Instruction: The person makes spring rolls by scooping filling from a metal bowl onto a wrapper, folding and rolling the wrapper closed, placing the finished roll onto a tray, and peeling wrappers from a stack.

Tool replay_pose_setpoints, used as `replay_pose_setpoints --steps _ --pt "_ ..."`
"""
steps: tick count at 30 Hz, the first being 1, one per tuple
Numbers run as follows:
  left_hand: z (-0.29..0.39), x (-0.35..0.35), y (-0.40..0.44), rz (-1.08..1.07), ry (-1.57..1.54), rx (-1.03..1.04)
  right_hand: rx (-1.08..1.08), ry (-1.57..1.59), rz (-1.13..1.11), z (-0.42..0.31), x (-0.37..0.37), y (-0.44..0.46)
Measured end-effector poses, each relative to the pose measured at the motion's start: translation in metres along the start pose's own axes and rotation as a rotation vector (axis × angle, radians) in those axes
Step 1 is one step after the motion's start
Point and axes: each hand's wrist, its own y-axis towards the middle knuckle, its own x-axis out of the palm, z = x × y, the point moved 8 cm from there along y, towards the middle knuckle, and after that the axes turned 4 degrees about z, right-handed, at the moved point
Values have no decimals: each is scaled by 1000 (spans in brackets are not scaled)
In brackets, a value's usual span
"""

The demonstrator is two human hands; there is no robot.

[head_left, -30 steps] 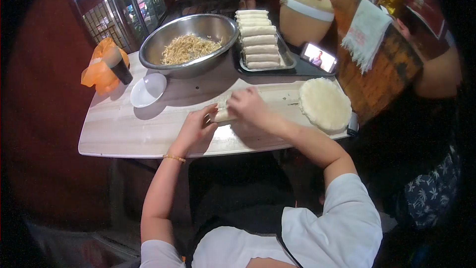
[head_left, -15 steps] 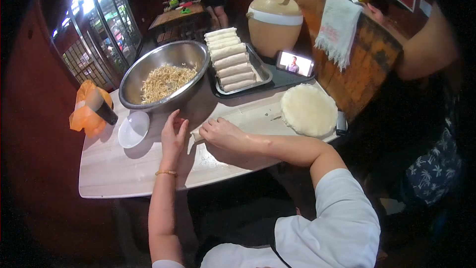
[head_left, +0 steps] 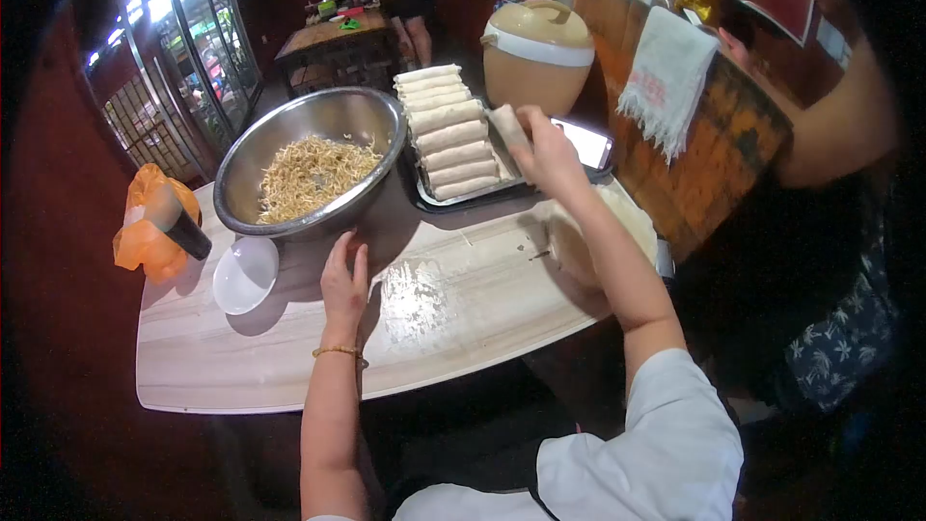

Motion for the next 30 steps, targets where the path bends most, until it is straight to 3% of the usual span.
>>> replay_pose_setpoints --steps 1,3,4,10,23,25,27,29,30 --pt "-1 -2 0 -12 -4 -4 130 2 -47 19 7 13" --pt "-11 -5 1 -81 26 -128 157 -53 -175 50 34 34" --pt "-13 -6 1 -13 -13 -48 168 -58 -175 60 43 43" --pt "-17 -7 0 -22 -21 -38 288 -345 -476 74 93 56" --pt "-25 -13 -2 -43 40 -122 163 -460 -367 66 116 48" --pt "-18 -16 0 37 127 -6 197 -489 -402 64 109 46" --pt "-21 -14 -4 -55 150 -111 145 -459 -402 64 89 40" --pt "-32 21 -22 -641 662 -183 71 -419 -397 79 65 29" --pt "-19 30 -26 -638 673 -99 49 -323 -389 75 44 13"
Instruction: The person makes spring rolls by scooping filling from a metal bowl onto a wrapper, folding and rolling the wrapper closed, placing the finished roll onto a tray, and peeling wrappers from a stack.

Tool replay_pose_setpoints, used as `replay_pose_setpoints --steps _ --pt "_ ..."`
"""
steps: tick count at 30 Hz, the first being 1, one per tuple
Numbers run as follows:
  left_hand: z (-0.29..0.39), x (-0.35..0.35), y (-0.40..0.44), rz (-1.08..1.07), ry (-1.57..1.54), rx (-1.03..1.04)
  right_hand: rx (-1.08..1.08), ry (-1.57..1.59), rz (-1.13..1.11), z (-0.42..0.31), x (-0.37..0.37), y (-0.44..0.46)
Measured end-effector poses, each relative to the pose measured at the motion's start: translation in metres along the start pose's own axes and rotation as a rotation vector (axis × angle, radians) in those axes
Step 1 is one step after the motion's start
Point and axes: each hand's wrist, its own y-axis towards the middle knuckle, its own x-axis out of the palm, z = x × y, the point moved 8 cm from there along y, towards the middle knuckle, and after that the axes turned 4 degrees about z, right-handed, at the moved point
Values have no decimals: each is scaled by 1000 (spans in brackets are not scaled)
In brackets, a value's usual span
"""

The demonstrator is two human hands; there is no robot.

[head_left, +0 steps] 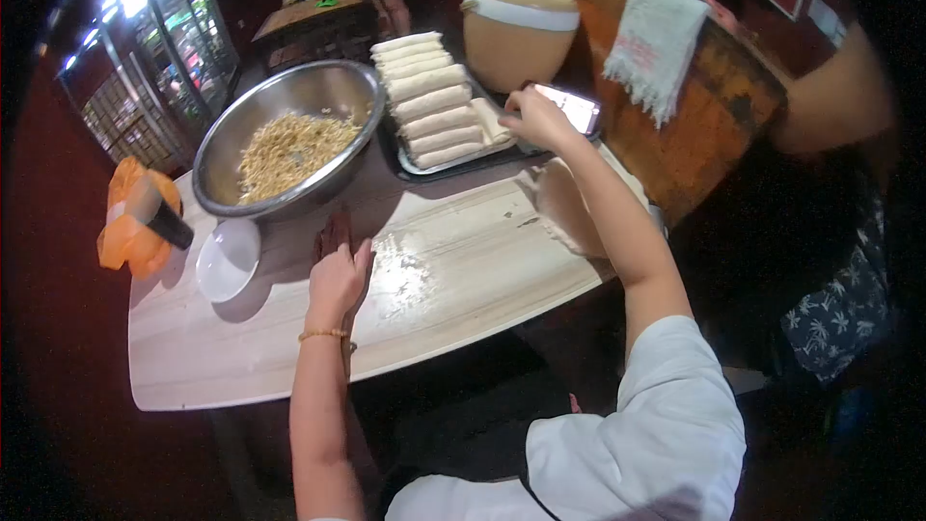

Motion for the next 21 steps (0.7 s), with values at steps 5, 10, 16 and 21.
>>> replay_pose_setpoints --steps 5,10,16,21 --pt "40 3 -8 -270 -295 -14 76 265 -218 40 -23 -123" --pt "153 17 -40 -123 -327 625 -22 295 -38 34 -24 -200" --pt "297 25 -152 -184 -520 1073 -67 273 99 40 -19 -210" --pt "317 56 -187 -594 -635 1093 -31 414 66 48 -18 -208"
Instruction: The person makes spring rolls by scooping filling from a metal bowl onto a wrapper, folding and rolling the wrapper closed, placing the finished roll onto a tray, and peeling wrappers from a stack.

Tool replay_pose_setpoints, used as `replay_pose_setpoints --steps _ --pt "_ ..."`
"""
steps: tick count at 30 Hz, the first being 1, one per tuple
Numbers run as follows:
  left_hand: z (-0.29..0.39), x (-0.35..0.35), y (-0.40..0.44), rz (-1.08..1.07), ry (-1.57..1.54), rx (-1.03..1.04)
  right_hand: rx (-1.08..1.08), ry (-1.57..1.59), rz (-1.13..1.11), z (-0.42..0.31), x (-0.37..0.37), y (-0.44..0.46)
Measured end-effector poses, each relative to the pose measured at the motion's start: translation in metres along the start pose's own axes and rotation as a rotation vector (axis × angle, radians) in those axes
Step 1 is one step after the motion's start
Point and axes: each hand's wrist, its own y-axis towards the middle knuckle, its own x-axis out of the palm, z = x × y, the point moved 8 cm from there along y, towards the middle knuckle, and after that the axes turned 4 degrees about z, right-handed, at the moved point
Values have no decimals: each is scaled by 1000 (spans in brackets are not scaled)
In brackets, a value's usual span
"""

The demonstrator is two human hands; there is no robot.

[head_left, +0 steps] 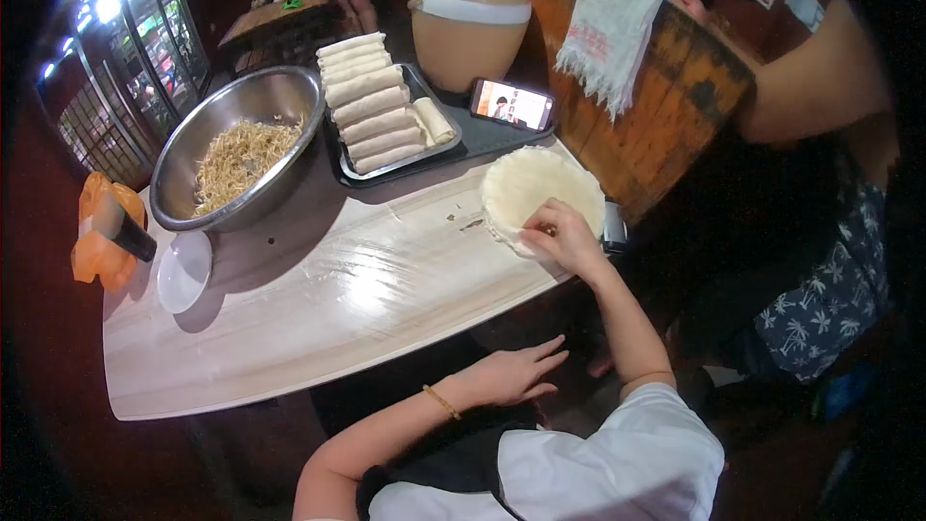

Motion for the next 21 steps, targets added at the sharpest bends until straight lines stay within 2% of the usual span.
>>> replay_pose_setpoints --steps 2,3,4,6,7,10,12,14,21 --pt "-1 -14 6 118 58 117 124 92 -12 8 -1 0" --pt "2 -37 8 280 124 156 127 93 -17 11 1 -1" --pt "1 -58 10 385 110 157 106 106 14 14 0 0" --pt "-13 -88 13 555 287 33 82 119 39 17 0 1" --pt "-30 -96 15 537 359 -68 73 126 45 18 0 2" --pt "-64 -115 18 619 476 -167 42 141 48 22 2 2" --pt "-70 -119 20 622 474 -170 25 149 47 20 -3 -1" --pt "-71 -119 22 621 472 -174 72 185 -51 14 -7 -5" --pt "-68 -121 27 608 490 -182 83 246 -64 17 -10 -13"
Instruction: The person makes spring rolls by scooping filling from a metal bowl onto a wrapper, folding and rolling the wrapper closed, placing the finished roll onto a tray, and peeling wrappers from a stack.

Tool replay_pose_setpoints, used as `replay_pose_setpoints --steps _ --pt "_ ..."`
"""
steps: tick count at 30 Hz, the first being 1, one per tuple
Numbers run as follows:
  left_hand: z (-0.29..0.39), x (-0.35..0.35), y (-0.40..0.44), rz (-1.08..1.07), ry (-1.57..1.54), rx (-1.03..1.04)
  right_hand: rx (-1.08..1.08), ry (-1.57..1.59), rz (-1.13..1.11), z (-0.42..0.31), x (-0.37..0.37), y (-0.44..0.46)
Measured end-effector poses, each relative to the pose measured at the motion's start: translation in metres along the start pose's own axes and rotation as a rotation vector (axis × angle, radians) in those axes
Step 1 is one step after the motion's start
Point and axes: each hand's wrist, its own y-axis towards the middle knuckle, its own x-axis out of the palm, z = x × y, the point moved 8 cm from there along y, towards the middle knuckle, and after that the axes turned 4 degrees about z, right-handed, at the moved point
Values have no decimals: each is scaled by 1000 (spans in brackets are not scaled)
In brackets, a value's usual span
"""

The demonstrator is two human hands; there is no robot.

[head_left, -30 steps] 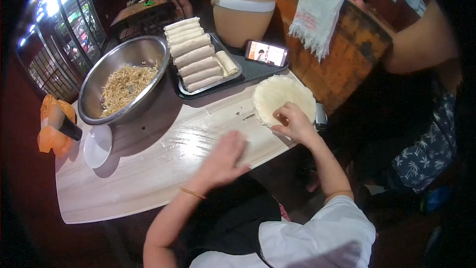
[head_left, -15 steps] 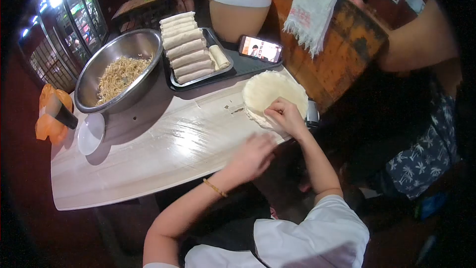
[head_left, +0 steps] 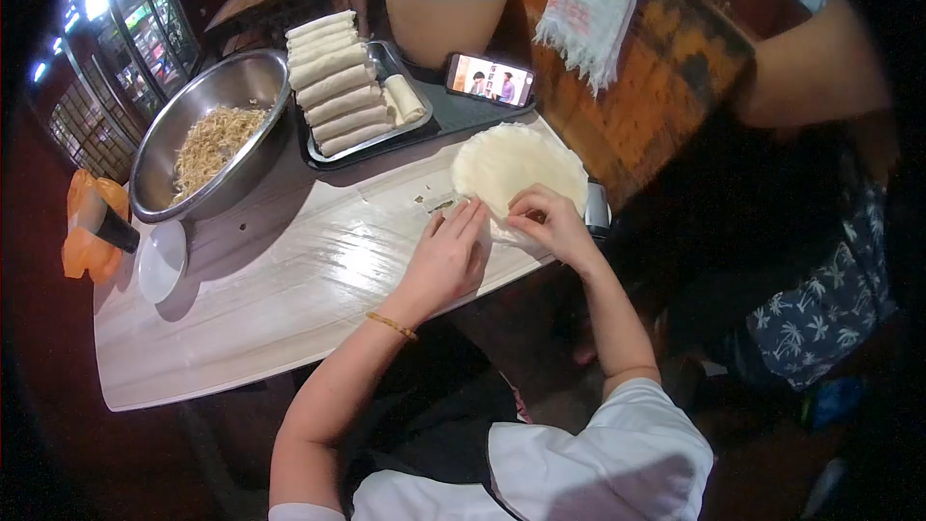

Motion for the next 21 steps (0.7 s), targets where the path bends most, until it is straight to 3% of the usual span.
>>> replay_pose_setpoints --steps 15,17,21 --pt "-3 -10 -2 84 -15 -11 -41 40 25 1 0 12" --pt "-2 -6 -1 84 -8 -1 54 -42 -31 -7 8 19" --pt "-1 -2 -3 83 7 -2 -44 -196 -79 -15 19 26"
